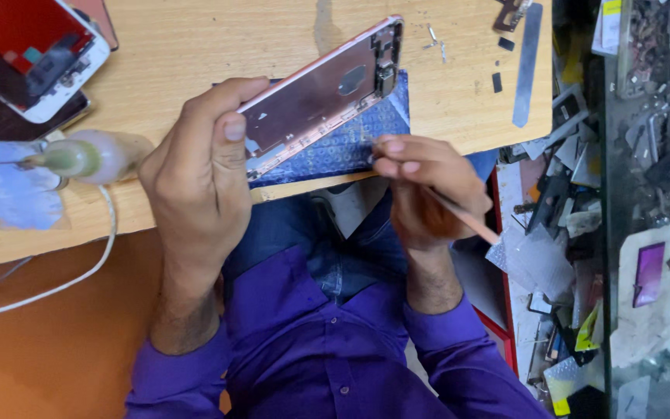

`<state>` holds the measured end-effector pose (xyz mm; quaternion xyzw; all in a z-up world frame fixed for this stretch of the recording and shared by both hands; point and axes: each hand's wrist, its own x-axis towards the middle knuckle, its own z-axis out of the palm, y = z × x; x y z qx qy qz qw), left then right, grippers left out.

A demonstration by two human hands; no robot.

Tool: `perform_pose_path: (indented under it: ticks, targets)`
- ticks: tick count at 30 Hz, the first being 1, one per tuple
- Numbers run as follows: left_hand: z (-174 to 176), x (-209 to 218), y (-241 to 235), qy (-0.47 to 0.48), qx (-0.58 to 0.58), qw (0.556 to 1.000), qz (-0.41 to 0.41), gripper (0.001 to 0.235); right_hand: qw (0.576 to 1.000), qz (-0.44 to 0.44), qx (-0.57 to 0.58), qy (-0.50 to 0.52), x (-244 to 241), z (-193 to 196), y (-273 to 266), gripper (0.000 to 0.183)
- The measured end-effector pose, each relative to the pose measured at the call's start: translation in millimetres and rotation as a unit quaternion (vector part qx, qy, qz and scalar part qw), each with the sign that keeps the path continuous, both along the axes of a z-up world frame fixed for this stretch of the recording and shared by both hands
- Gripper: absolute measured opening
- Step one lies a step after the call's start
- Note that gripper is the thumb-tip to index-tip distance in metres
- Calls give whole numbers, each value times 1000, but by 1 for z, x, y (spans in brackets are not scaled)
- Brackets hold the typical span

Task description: The person disassembles a smartphone by removing screws from the frame using a screwdriver and tweezers, then applies liquid adhesive along the edge of the phone's back housing.

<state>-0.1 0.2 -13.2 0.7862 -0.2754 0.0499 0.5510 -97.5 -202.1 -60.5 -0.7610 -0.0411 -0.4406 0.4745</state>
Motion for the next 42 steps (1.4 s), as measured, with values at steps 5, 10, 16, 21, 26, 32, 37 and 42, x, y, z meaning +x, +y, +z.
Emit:
perform_pose_path:
  ticks: [5,10,16,21,26,32,37,42]
  targets:
    - [2,0,-1,-7,0,1000,4,21,996,-83,4,-25,3,-4,-55,21]
    - [2,0,-1,-3,-7,1000,3,22,983,-131,-108,76,-2,-5,-68,24]
    - [1,0,1,-6,-10,1000,-2,21,994,-96,-22,57,3,1,-61,27]
    - [0,1,2,12,-16,1000,-2,19,992,-34,120,-15,-5,15,-36,24]
    - [-2,0,3,-9,-27,1000,-2,18,992,94,5,80,-10,18,19,25]
    - [-2,1,4,-11,-18,1000,-6,18,986,121,-54,101,5,20,36,33]
    - [-7,1,4,-14,-19,1000,-9,18,985,117,-75,106,8,19,38,34]
    - [-6,2,5,-23,-9,1000,-11,18,984,111,-81,112,9,19,39,34]
